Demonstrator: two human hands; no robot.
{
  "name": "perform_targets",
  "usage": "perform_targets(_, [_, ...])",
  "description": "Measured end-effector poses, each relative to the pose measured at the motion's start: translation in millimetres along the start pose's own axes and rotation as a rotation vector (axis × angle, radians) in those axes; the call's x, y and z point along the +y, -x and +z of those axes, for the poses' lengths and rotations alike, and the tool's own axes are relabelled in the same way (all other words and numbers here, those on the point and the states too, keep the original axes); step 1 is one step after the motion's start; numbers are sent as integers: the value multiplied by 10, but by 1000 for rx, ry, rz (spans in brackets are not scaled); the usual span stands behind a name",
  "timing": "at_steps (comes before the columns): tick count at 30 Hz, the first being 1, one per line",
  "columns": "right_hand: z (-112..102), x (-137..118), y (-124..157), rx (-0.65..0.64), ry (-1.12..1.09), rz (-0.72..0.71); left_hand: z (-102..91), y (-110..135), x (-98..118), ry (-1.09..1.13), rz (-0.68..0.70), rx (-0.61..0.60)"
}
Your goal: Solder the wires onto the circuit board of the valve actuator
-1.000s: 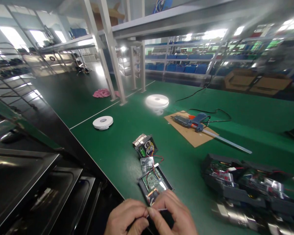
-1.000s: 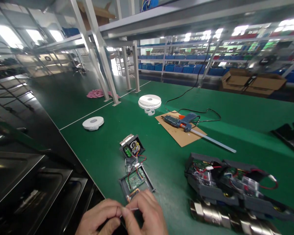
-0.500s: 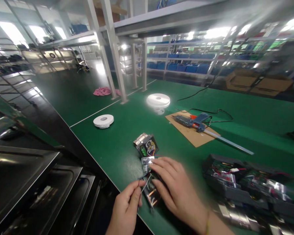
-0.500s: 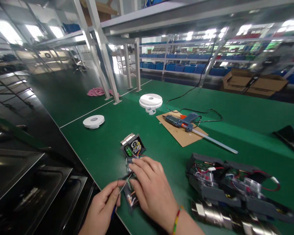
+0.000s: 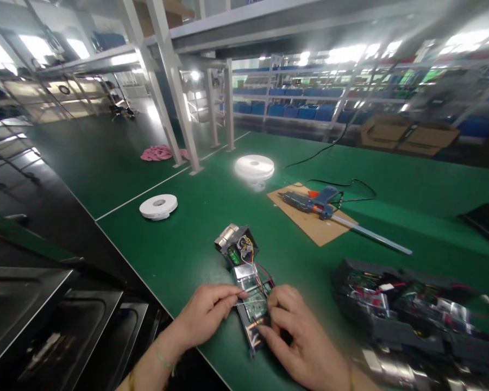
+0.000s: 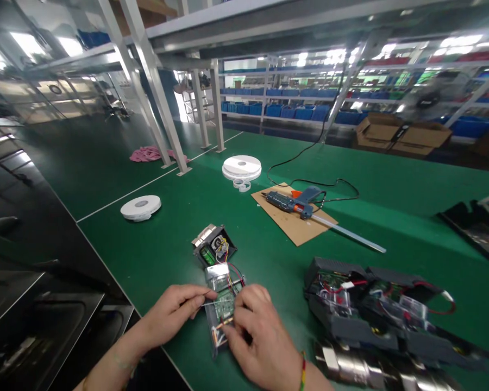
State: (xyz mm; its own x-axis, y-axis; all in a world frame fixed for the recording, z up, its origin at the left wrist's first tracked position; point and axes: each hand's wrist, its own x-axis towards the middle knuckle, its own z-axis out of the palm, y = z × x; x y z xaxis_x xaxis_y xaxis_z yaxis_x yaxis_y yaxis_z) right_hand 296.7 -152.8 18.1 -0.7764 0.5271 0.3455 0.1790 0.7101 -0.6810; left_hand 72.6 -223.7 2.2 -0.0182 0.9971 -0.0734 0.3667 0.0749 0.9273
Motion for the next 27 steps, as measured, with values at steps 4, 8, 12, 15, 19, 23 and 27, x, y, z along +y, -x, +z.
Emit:
perform_targets(4, [86,20,23,62,-105,27,-53,118,28,19,27,29])
perform_targets(8, [249,-2,54,120,-147,11,-49,390,-28,299,-60,215])
perform_targets(12, [419,-5,84,176,-119,-3,-3,554,-104,696,-203,220])
perform_targets(15, [475,-2,94,184,-119,10,26,562,-115,696,-226,59])
perform_targets(19, [443,-11,84,163,-38,-34,73,511,-57,401,-238,-67])
perform_targets(23, [402,5,71,108,77,-108,156,461,14,166,-184,-115])
perform_targets(27, [392,41,73,104,77,-167,210,412,47,16,-162,-137])
